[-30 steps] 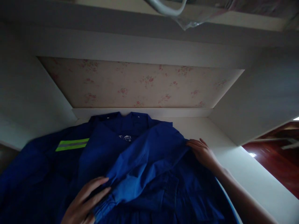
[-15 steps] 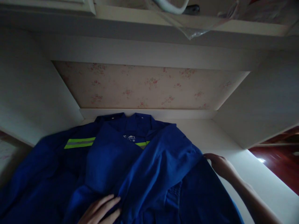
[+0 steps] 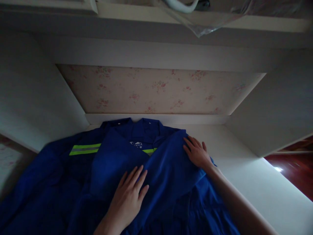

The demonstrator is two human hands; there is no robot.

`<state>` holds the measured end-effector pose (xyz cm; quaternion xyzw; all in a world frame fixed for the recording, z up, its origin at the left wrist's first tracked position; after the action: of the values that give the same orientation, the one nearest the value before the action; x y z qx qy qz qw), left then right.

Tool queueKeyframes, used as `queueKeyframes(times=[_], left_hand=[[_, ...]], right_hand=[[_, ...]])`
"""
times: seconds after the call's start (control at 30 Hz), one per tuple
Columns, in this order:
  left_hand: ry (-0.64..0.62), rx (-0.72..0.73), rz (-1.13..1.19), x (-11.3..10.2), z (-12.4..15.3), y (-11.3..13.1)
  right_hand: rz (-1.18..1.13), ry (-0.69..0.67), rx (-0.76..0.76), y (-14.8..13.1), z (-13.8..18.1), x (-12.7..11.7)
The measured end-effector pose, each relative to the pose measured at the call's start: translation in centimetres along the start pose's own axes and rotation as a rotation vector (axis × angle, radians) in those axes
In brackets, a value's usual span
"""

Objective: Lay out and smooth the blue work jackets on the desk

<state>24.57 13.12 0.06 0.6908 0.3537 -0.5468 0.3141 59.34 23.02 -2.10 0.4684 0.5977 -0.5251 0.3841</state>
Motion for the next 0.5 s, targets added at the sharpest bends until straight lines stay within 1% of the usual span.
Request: queueKeyframes(times=[0.07,0.1,0.13,0.2,0.3,0.37,0.43,0.5], left_hand=[[-0.036,0.000,-0.019,2.7,-0.2,-0.7],[-0.055,0.008,-0.018,3.7,0.0,-1.1],[-0.068,0.020,-0.012,4.4,0.1,-1.5],[-0.075,0.032,0.007,5.0,0.1,-2.1],[-0.059,0.039,0.049,4.4,-0.4,-2.0],[-0.032,0.012,0.092,3.8,-0.3,-1.8],[0.028,-0.061,0.138,3.0,1.0,-2.2],[0.134,-0.164,0.174,1.8,4.0,-3.3]], right_hand=[[-0.027,-0.066,0.012,1.1,0.4,2.1],[-0.044,-0.086,0.019,1.8,0.7,2.9],[-0.062,-0.096,0.027,2.4,0.9,3.4],[-0.107,-0.092,0.039,3.3,1.0,3.9],[-0.208,-0.062,0.057,3.6,0.3,3.7],[-0.303,-0.023,0.096,3.7,0.1,3.1],[-0.410,0.037,0.186,4.1,1.0,2.3],[-0.501,0.094,0.289,4.9,3.6,1.3]])
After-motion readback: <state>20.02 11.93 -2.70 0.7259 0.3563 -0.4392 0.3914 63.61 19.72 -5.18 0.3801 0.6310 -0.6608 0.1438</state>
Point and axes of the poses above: each hand's wrist, its own z-axis away from the middle knuckle, its own x-axis out of the palm, y = z × x, the point moved 4 cm from there along -z, towards the middle knuckle, and after that the axes turned 2 degrees about -y, right-handed, at the moved point
